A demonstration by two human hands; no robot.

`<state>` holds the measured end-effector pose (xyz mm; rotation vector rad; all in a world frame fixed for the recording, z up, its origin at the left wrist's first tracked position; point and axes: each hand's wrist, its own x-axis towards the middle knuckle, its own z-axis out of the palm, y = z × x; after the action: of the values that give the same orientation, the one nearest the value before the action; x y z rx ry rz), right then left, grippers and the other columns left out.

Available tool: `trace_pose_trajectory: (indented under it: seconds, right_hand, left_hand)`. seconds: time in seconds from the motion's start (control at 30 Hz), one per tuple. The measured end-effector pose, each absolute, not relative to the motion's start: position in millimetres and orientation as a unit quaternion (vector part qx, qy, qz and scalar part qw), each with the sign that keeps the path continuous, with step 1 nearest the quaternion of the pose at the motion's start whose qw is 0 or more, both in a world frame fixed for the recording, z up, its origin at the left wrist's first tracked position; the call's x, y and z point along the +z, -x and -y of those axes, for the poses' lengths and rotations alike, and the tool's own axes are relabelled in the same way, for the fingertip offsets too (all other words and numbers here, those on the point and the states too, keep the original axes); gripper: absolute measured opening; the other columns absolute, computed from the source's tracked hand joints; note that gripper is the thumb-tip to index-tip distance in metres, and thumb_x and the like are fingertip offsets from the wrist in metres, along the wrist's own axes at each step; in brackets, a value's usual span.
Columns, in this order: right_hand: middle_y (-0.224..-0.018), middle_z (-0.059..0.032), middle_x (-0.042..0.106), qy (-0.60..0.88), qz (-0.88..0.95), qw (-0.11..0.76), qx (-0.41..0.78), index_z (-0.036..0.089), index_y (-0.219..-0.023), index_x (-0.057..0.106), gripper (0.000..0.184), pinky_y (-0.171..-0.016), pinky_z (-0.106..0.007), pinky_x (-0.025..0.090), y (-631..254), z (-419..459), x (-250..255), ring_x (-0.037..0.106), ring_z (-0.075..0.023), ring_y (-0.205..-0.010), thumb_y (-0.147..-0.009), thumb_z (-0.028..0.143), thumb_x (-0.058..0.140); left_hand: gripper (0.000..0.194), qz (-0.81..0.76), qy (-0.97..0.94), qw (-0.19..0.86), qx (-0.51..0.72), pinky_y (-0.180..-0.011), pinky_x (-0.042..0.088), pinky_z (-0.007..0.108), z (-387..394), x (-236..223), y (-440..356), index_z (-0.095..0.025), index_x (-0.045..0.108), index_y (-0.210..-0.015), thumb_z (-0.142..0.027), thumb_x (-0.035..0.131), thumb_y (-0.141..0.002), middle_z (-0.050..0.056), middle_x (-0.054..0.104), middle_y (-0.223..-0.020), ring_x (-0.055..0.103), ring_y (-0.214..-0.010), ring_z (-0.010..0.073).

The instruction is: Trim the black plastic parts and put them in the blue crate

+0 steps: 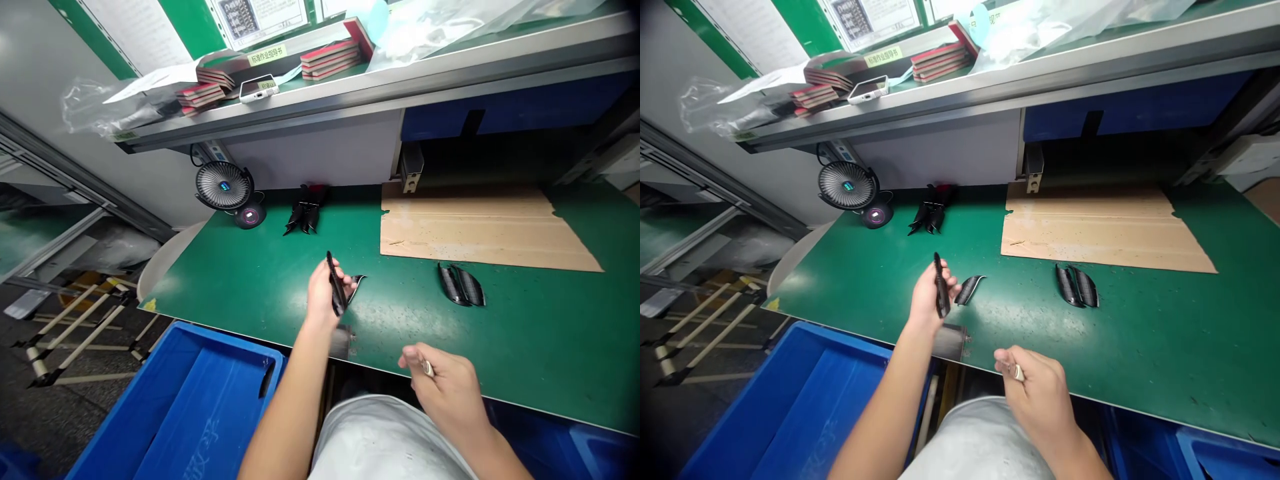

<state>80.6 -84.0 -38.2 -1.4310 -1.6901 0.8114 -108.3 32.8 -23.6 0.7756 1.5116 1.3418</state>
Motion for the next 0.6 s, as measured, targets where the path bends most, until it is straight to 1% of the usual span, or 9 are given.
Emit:
trace_pose_trajectory:
  seconds: [0.07, 0.13, 0.2, 0.3, 0.37, 0.43, 0.47, 0.53, 0.6]
  right_hand:
    - [-0.044, 0.0022, 0.046, 0.581, 0.660, 0.348, 0.325, 0.019, -0.059, 0.058, 0.047, -0.041, -0.022, 0.032, -90, 81, -52, 0.041, -0.0107, -0.040, -0.094, 0.044, 0.042]
    - [-0.044, 0.0023, 0.046, 0.600, 0.663, 0.312, 0.320, 0.018, -0.058, 0.058, 0.048, -0.041, -0.022, 0.031, -100, 77, -68, 0.041, -0.0112, -0.041, -0.094, 0.047, 0.042]
    - [-0.050, 0.0008, 0.053, 0.615, 0.667, 0.295, 0.302, 0.018, -0.064, 0.062, 0.045, -0.044, -0.023, 0.035, -111, 72, -82, 0.047, -0.0130, -0.046, -0.092, 0.049, 0.045]
    - [-0.078, -0.0059, 0.066, 0.652, 0.656, 0.291, 0.246, 0.017, -0.085, 0.068, 0.038, -0.062, -0.028, 0.047, -130, 51, -96, 0.061, -0.0195, -0.068, -0.090, 0.049, 0.047]
    - [-0.098, -0.0110, 0.066, 0.692, 0.631, 0.288, 0.200, 0.014, -0.099, 0.066, 0.037, -0.075, -0.033, 0.048, -142, 27, -100, 0.062, -0.0242, -0.086, -0.090, 0.045, 0.047]
    - [-0.110, -0.0148, 0.062, 0.729, 0.604, 0.277, 0.164, 0.012, -0.109, 0.062, 0.036, -0.078, -0.035, 0.046, -153, -1, -100, 0.061, -0.0265, -0.094, -0.091, 0.039, 0.047]
    - [-0.113, -0.0161, 0.060, 0.741, 0.596, 0.267, 0.155, 0.012, -0.112, 0.061, 0.034, -0.078, -0.035, 0.046, -157, -15, -100, 0.060, -0.0268, -0.095, -0.091, 0.034, 0.047]
    - [-0.110, -0.0175, 0.061, 0.749, 0.596, 0.245, 0.153, 0.012, -0.111, 0.062, 0.028, -0.075, -0.033, 0.046, -162, -34, -96, 0.062, -0.0260, -0.091, -0.088, 0.024, 0.050]
    - [-0.102, -0.0168, 0.063, 0.736, 0.614, 0.231, 0.167, 0.011, -0.104, 0.065, 0.024, -0.073, -0.031, 0.045, -162, -39, -87, 0.063, -0.0240, -0.086, -0.085, 0.014, 0.051]
  left_hand:
    - [0.025, -0.657, -0.360, 0.420, 0.513, -0.061, 0.048, 0.027, -49, -50, 122, -0.016, 0.058, -0.073, -0.037, 0.051, -0.084, 0.001, 0.054, -0.061, 0.053, -0.059, 0.0138]
    - [0.025, -0.682, -0.395, 0.380, 0.485, -0.070, 0.047, 0.031, -60, -74, 132, -0.015, 0.060, -0.068, -0.037, 0.055, -0.081, 0.004, 0.057, -0.064, 0.055, -0.067, 0.0175]
    - [0.020, -0.698, -0.434, 0.344, 0.454, -0.080, 0.045, 0.034, -65, -92, 138, -0.016, 0.063, -0.069, -0.033, 0.057, -0.078, 0.006, 0.062, -0.074, 0.056, -0.079, 0.0212]
    - [0.015, -0.710, -0.481, 0.298, 0.418, -0.095, 0.037, 0.041, -66, -103, 137, -0.017, 0.066, -0.080, -0.028, 0.056, -0.077, 0.010, 0.064, -0.089, 0.053, -0.098, 0.0260]
    - [0.018, -0.712, -0.506, 0.267, 0.406, -0.103, 0.028, 0.047, -65, -99, 131, -0.017, 0.066, -0.086, -0.027, 0.053, -0.078, 0.012, 0.062, -0.096, 0.048, -0.108, 0.0286]
    - [0.019, -0.701, -0.534, 0.246, 0.403, -0.106, 0.023, 0.049, -62, -88, 120, -0.018, 0.065, -0.089, -0.028, 0.051, -0.080, 0.013, 0.060, -0.101, 0.043, -0.114, 0.0297]
    - [0.020, -0.690, -0.551, 0.241, 0.402, -0.105, 0.025, 0.048, -58, -82, 113, -0.019, 0.064, -0.091, -0.029, 0.050, -0.081, 0.012, 0.059, -0.103, 0.043, -0.114, 0.0293]
    - [0.021, -0.657, -0.584, 0.253, 0.405, -0.100, 0.034, 0.042, -46, -68, 94, -0.020, 0.063, -0.094, -0.033, 0.050, -0.083, 0.010, 0.059, -0.105, 0.047, -0.109, 0.0271]
    - [0.024, -0.624, -0.584, 0.312, 0.414, -0.093, 0.041, 0.038, -31, -57, 75, -0.022, 0.062, -0.099, -0.038, 0.051, -0.084, 0.008, 0.060, -0.105, 0.053, -0.101, 0.0239]
